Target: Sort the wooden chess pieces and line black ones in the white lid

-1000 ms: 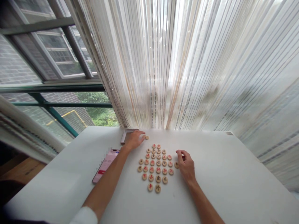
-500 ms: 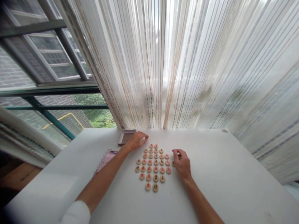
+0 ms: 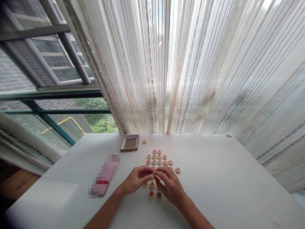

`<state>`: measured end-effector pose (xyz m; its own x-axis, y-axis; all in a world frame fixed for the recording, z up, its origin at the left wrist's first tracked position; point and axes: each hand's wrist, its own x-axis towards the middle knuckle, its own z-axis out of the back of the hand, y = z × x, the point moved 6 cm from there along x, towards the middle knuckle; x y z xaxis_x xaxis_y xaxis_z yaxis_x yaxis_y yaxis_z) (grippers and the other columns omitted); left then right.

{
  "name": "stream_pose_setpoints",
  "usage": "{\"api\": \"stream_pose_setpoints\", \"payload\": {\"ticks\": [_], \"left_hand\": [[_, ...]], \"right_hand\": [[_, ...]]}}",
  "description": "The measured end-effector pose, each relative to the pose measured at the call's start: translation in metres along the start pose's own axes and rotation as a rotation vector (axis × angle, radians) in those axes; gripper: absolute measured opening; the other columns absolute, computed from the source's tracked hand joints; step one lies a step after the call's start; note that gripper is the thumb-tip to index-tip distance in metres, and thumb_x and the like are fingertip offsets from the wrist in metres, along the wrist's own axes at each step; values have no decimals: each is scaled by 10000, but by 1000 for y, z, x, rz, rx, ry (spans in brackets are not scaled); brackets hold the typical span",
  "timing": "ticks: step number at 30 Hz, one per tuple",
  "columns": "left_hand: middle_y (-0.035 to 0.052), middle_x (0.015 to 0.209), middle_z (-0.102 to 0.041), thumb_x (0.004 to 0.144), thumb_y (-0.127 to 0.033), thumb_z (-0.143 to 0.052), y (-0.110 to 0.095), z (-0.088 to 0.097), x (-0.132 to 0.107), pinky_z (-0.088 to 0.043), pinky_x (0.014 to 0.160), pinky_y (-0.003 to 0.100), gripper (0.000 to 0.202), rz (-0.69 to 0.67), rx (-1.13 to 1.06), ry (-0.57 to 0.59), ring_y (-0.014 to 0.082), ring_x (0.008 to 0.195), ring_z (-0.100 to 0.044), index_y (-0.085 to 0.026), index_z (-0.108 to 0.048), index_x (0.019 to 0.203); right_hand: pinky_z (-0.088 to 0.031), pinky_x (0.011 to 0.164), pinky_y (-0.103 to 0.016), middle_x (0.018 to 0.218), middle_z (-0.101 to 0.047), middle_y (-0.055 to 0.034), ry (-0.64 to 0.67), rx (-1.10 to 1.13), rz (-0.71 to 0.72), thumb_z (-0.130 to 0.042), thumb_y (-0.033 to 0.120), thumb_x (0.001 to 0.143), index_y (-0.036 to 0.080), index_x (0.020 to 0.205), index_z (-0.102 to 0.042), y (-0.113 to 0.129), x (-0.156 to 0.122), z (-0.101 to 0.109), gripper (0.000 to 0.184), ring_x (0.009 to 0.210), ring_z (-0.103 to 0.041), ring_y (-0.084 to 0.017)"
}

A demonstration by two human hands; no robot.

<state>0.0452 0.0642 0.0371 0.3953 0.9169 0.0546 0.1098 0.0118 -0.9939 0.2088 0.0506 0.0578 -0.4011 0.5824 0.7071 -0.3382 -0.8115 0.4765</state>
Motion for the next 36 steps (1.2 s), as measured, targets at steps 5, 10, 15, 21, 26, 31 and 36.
{"api": "stream_pose_setpoints", "payload": {"ticks": [5,10,15,21,26,31,36], "left_hand": [[106,986,-773,860,-389,-759,17,3,-2,-593,823,332,319,31,-50,-31,213,868,-746,-136,-729,1052],[125,1034,-765,907,-398,-704,13,-1,-7,-580,823,325,319,13,24,-8,210,864,-750,-144,-695,1098],[119,986,-765,920,-393,-688,12,0,-12,-574,811,331,331,18,30,-28,209,838,-751,-148,-631,1136],[85,877,-750,927,-398,-677,14,0,-14,-565,747,311,289,26,-22,-44,189,759,-740,-158,-589,1062],[75,869,-741,897,-383,-716,9,-2,-17,-562,766,317,328,24,43,-7,202,799,-742,-169,-598,1115],[82,927,-742,863,-373,-753,5,-2,-17,-567,773,310,362,28,83,-32,191,808,-733,-169,-624,1133],[79,951,-727,874,-375,-740,6,5,-16,-573,766,289,336,7,124,-79,190,860,-714,-170,-638,1120]], "right_hand": [[-581,775,-338,978,-698,-70,-18,82,-99,-616,162,946,256,1114,-651,-4,-3,-6,195,887,-679,-215],[-567,729,-308,911,-700,-43,-2,142,-197,-602,187,955,252,1059,-650,-9,-6,-12,132,813,-673,-195],[-566,742,-302,932,-707,-44,24,132,-199,-619,186,937,250,1073,-649,-7,-9,-14,153,824,-680,-195],[-576,755,-325,955,-710,-56,48,108,-167,-642,148,888,259,1149,-626,-4,-8,-15,285,840,-680,-212],[-590,772,-330,993,-722,-69,48,92,-133,-648,141,883,271,1205,-624,-3,-6,-13,348,869,-693,-219],[-599,796,-323,1022,-735,-69,50,76,-110,-643,155,895,279,1245,-632,0,-4,-11,371,902,-710,-216],[-596,872,-345,1102,-743,-75,67,56,-141,-614,189,921,276,1270,-627,-4,-7,-11,360,1001,-718,-232]]}}
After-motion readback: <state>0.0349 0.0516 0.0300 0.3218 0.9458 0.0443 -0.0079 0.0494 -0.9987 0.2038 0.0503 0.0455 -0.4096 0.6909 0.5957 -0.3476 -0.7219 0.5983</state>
